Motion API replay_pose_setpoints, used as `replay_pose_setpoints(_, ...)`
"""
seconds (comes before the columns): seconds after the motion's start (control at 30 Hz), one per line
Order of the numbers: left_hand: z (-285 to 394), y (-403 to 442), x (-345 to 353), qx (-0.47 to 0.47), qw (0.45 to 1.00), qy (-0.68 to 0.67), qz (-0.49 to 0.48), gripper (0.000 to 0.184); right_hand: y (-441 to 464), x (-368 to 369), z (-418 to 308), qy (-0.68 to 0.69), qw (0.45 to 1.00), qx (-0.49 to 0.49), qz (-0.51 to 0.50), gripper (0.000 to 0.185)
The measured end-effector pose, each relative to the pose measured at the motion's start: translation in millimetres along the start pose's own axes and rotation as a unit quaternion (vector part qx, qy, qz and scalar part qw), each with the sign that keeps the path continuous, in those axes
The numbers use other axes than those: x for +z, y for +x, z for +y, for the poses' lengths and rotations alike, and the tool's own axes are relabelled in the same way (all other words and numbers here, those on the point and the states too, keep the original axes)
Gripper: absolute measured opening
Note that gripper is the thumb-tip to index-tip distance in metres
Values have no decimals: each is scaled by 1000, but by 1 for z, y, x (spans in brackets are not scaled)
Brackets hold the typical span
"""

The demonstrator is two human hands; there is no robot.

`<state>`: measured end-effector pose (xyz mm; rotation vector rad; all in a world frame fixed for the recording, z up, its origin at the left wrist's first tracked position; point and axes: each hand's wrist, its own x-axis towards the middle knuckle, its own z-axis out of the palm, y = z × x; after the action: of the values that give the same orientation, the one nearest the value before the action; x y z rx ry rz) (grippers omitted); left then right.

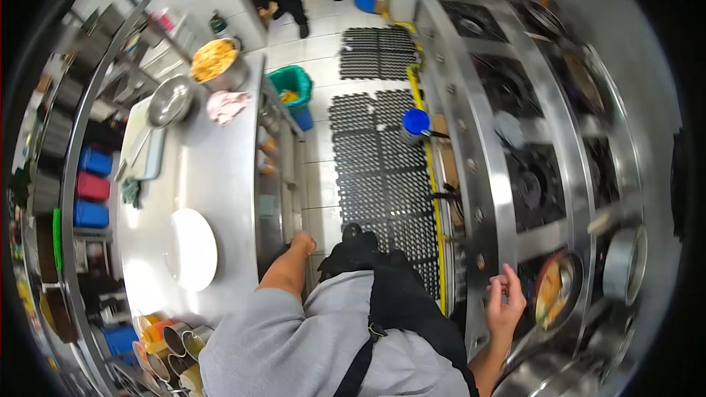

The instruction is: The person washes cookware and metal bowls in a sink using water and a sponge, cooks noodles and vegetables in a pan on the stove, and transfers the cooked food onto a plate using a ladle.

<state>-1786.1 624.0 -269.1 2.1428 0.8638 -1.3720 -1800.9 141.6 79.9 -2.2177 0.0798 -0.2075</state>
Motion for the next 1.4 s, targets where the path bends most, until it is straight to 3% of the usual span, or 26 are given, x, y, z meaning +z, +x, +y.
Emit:
replay_pose_setpoints(0.13,-7,14,-13,12,998,12,59,30,74,80,-49,-24,984,-79,-155,33)
replay_pose_setpoints(0.2,-9,43,-12,146,966,-2,212,20,105,111,-71,-32,973,-114,-199,32)
replay_pose_setpoints(0.27,9,67,-39,130,981,-3,140,29,131,135,-89,-34,957,-150,-245,34)
replay_pose_setpoints(0.37,30,41,-92,181,963,-115,161,29,170,155,-103,-42,944,-182,-273,34)
replay_pose_setpoints(0.43,55,22,-122,163,876,-442,101,27,197,160,-111,-63,945,-159,-277,35)
replay_pose_setpoints(0.53,49,57,-144,227,856,-444,133,23,239,162,-112,-68,943,-202,-254,34)
replay_pose_setpoints(0.57,49,63,-153,189,851,-478,110,22,255,162,-112,-65,945,-200,-250,33)
replay_pose_setpoints(0.6,50,63,-157,172,803,-568,63,21,272,160,-106,-74,946,-195,-247,33)
replay_pose_setpoints(0.63,51,67,-157,124,797,-584,91,19,287,160,-97,-80,946,-194,-246,32)
replay_pose_setpoints(0.67,55,57,-162,88,829,-539,121,16,303,159,-89,-88,954,-178,-224,32)
replay_pose_setpoints(0.7,42,71,-155,108,810,-573,65,15,321,158,-80,-84,956,-185,-213,32)
replay_pose_setpoints(0.73,30,88,-146,91,847,-520,64,17,336,157,-74,-77,955,-194,-209,31)
replay_pose_setpoints(0.77,9,103,-130,200,897,-373,125,20,351,156,-69,-77,958,-189,-203,31)
replay_pose_setpoints(0.83,-7,110,-128,286,940,-102,153,27,382,156,-61,-65,965,-175,-187,30)
replay_pose_setpoints(0.9,12,97,-147,259,958,10,120,29,410,159,-53,-61,964,-158,-203,30)
replay_pose_setpoints(0.93,39,77,-164,222,967,-64,103,30,423,163,-50,-57,964,-142,-216,31)
replay_pose_setpoints(1.03,60,103,-185,255,938,-159,174,31,465,182,-45,-41,953,-142,-264,32)
replay_pose_setpoints(1.07,81,114,-195,144,898,-381,164,29,477,188,-47,-52,948,-138,-283,31)
replay_pose_setpoints(1.1,124,84,-226,86,859,-492,113,19,491,195,-49,-65,942,-137,-299,31)
replay_pose_setpoints(1.17,164,78,-262,69,854,-507,96,17,518,213,-56,-53,932,-152,-325,32)
replay_pose_setpoints(1.23,186,96,-284,125,797,-575,134,19,547,235,-67,-63,920,-179,-344,33)
replay_pose_setpoints(1.4,191,160,-321,108,853,-491,140,22,626,308,-106,-111,897,-229,-360,33)
